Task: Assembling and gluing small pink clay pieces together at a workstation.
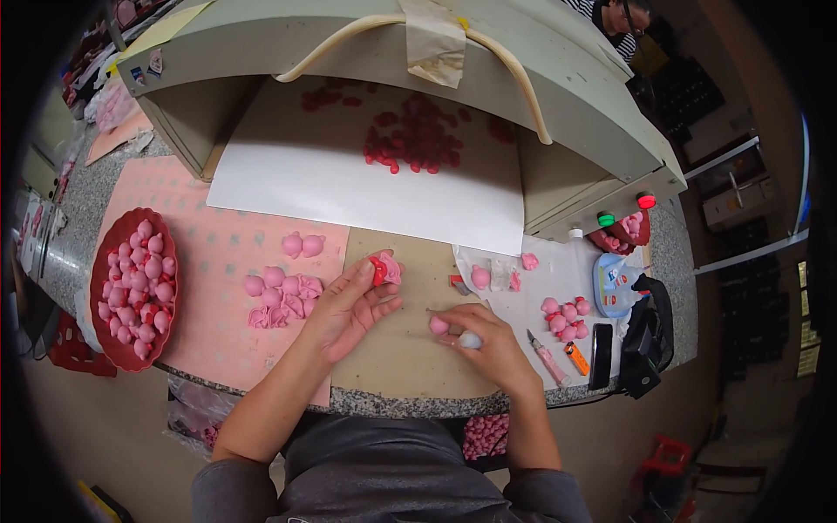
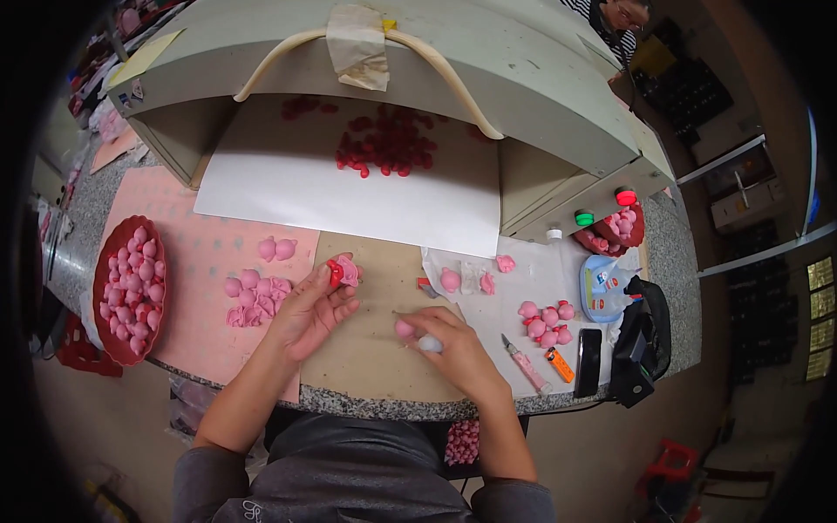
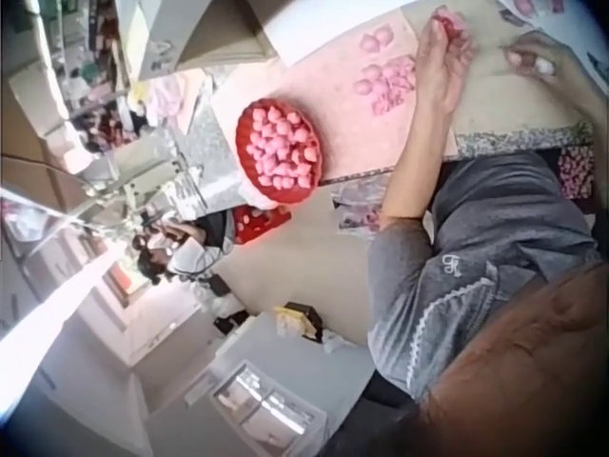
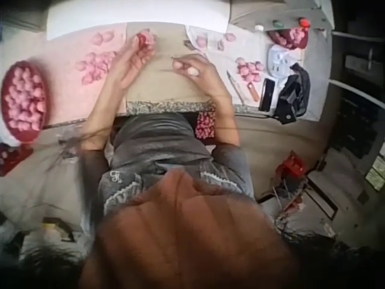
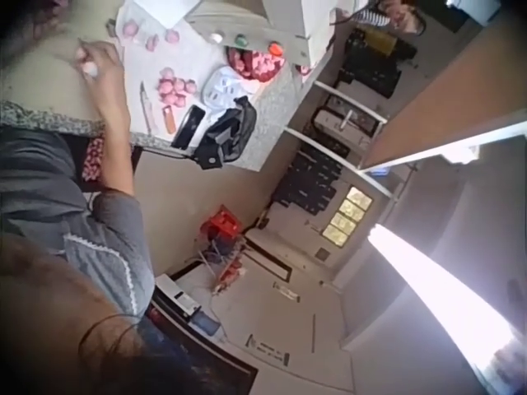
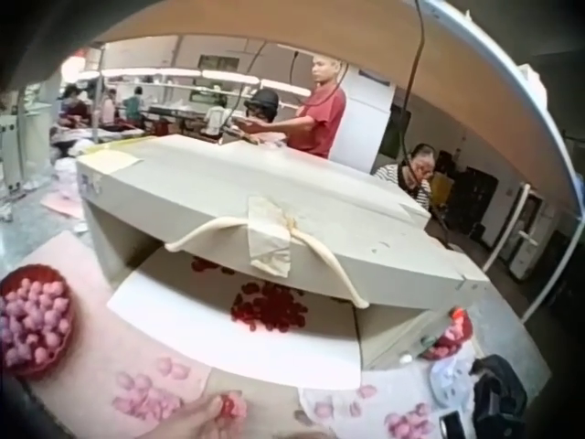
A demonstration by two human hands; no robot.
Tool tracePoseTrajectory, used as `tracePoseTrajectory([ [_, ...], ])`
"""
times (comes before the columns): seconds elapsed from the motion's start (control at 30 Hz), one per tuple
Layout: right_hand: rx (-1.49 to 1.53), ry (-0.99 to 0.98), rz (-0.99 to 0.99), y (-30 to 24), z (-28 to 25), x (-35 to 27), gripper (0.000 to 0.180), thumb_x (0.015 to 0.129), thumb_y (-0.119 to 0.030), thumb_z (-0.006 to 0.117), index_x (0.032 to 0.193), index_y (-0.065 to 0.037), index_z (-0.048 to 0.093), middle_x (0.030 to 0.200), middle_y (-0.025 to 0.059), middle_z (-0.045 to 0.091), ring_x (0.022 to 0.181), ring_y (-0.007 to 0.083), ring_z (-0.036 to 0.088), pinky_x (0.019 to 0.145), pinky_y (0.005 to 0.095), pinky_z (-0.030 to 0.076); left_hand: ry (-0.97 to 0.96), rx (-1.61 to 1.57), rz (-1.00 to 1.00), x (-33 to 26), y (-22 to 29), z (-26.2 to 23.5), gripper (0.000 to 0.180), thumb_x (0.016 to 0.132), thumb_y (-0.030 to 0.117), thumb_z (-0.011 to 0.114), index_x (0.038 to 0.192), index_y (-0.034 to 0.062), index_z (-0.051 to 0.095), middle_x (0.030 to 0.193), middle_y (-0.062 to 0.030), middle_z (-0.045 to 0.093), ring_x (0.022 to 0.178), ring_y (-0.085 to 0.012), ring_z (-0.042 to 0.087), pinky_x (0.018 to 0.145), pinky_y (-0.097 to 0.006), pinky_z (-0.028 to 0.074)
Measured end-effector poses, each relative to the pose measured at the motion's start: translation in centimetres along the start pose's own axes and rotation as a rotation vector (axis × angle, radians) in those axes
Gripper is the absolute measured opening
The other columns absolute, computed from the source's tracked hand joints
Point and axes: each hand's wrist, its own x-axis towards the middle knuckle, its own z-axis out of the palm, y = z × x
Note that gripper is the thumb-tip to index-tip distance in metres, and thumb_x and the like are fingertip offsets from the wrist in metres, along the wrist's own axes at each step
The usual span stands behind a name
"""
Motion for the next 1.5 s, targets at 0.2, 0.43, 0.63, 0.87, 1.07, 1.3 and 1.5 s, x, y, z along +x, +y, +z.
tracePoseTrajectory([
  [0.2, -0.116, 0.012, -0.049, -1.0, 1.6, 0.8, 0.032, 0.073, -0.003, 0.067, 0.105, -0.004, 0.059, 0.099, 0.0109, 0.058, 0.091, 0.0264, 0.058, 0.077, 0.0319, 0.048, -0.053, 0.008, 0.006, -0.2, -0.1, -0.4, 0.038, 0.093, 0.025, 0.05, 0.126, 0.0064, 0.047, 0.108, -0.0042, 0.059, 0.092, -0.0126, 0.058, 0.084, -0.032, 0.049],
  [0.43, 0.252, 0.155, -0.012, -0.9, 1.9, 2.9, 0.03, 0.075, 0.0, 0.067, 0.104, -0.001, 0.06, 0.104, 0.0071, 0.058, 0.081, 0.0133, 0.057, 0.076, 0.025, 0.045, -0.08, 0.049, -0.05, -0.2, -0.5, -0.2, 0.037, 0.094, 0.026, 0.048, 0.125, 0.0058, 0.048, 0.108, -0.0051, 0.06, 0.089, -0.0113, 0.058, 0.081, -0.03, 0.049],
  [0.63, 0.269, 0.197, -0.139, -1.8, 2.8, 4.9, 0.031, 0.074, 0.001, 0.068, 0.104, -0.001, 0.061, 0.101, 0.0052, 0.057, 0.071, 0.0078, 0.05, 0.068, 0.0207, 0.043, -0.069, 0.093, -0.065, 0.0, -0.9, -0.2, 0.037, 0.094, 0.025, 0.049, 0.125, 0.006, 0.048, 0.106, -0.004, 0.059, 0.088, -0.0113, 0.058, 0.081, -0.03, 0.049],
  [0.87, 0.223, 0.186, -0.128, -1.6, 3.1, 5.0, 0.033, 0.075, -0.004, 0.07, 0.107, -0.005, 0.062, 0.099, 0.0071, 0.058, 0.077, 0.0138, 0.055, 0.069, 0.0238, 0.046, -0.057, 0.134, -0.058, 0.1, -1.0, 0.0, 0.035, 0.093, 0.021, 0.051, 0.125, 0.0072, 0.05, 0.105, -0.0029, 0.058, 0.093, -0.0105, 0.056, 0.082, -0.029, 0.05],
  [1.07, 0.236, 0.25, -0.211, -1.0, 3.8, 5.0, 0.032, 0.074, -0.004, 0.071, 0.106, -0.006, 0.064, 0.098, 0.0064, 0.058, 0.079, 0.0144, 0.057, 0.068, 0.024, 0.047, -0.057, 0.181, -0.022, 0.0, -1.0, 0.1, 0.034, 0.093, 0.019, 0.051, 0.125, 0.0063, 0.05, 0.109, -0.0045, 0.057, 0.1, -0.0124, 0.055, 0.086, -0.029, 0.049],
  [1.3, 0.211, 0.264, -0.313, -0.9, 3.9, 4.6, 0.032, 0.073, 0.0, 0.071, 0.104, -0.006, 0.064, 0.098, 0.0065, 0.055, 0.085, 0.0142, 0.057, 0.07, 0.0242, 0.048, -0.087, 0.333, 0.143, -0.4, -1.4, 1.0, 0.032, 0.09, 0.009, 0.055, 0.121, 0.0041, 0.052, 0.112, -0.0057, 0.057, 0.103, -0.0139, 0.055, 0.09, -0.029, 0.047],
  [1.5, 0.548, 0.2, -0.054, -0.6, 4.2, 4.2, 0.034, 0.074, -0.004, 0.071, 0.106, -0.001, 0.059, 0.102, 0.0063, 0.054, 0.089, 0.014, 0.057, 0.075, 0.0253, 0.048, -0.081, 0.473, 0.247, -0.9, -1.6, 1.5, 0.031, 0.086, 0.006, 0.059, 0.117, 0.0035, 0.054, 0.112, -0.0054, 0.057, 0.103, -0.0127, 0.054, 0.091, -0.027, 0.044],
])
